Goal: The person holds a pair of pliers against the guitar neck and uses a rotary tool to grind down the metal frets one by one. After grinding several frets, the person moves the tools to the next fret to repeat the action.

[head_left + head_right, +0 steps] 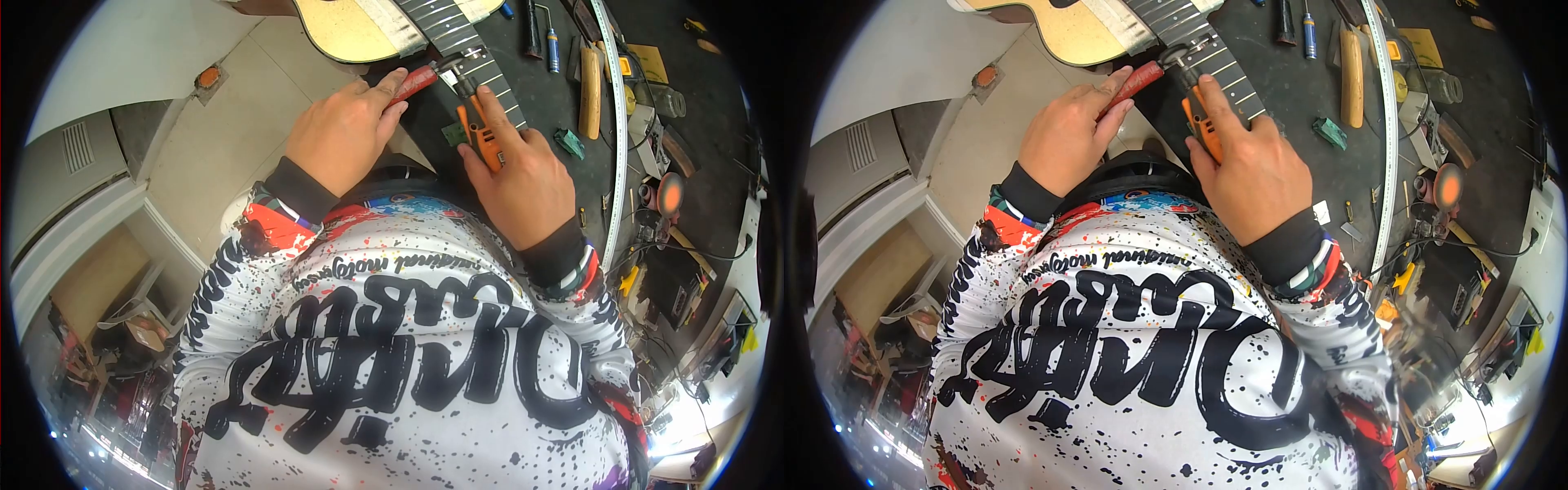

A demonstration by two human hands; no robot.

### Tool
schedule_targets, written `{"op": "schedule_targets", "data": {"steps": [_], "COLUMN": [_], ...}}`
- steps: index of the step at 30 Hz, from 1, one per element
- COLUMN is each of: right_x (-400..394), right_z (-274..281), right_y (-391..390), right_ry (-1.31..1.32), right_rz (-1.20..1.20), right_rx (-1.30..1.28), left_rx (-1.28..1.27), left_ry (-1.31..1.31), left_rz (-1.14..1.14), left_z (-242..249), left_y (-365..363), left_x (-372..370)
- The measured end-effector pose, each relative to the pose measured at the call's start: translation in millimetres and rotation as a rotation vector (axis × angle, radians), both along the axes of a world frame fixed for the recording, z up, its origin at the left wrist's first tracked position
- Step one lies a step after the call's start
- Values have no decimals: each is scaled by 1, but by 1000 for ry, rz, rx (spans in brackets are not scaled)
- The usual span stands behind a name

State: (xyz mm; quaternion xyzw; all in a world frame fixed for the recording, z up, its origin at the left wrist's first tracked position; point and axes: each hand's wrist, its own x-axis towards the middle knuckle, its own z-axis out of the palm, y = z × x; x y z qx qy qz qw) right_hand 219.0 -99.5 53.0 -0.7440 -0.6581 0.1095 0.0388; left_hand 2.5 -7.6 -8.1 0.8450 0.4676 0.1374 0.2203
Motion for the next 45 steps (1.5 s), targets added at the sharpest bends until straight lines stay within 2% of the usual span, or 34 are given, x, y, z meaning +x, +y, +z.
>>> {"op": "schedule_targets", "data": {"steps": [45], "right_x": [-2], "right_z": [-2], "right_y": [-1], "right_ry": [-11], "right_rz": [7], "right_rx": [4], "left_rx": [6], "left_ry": [-32], "left_rz": [-6], "left_z": [1], "left_y": [0], "left_x": [2]}}
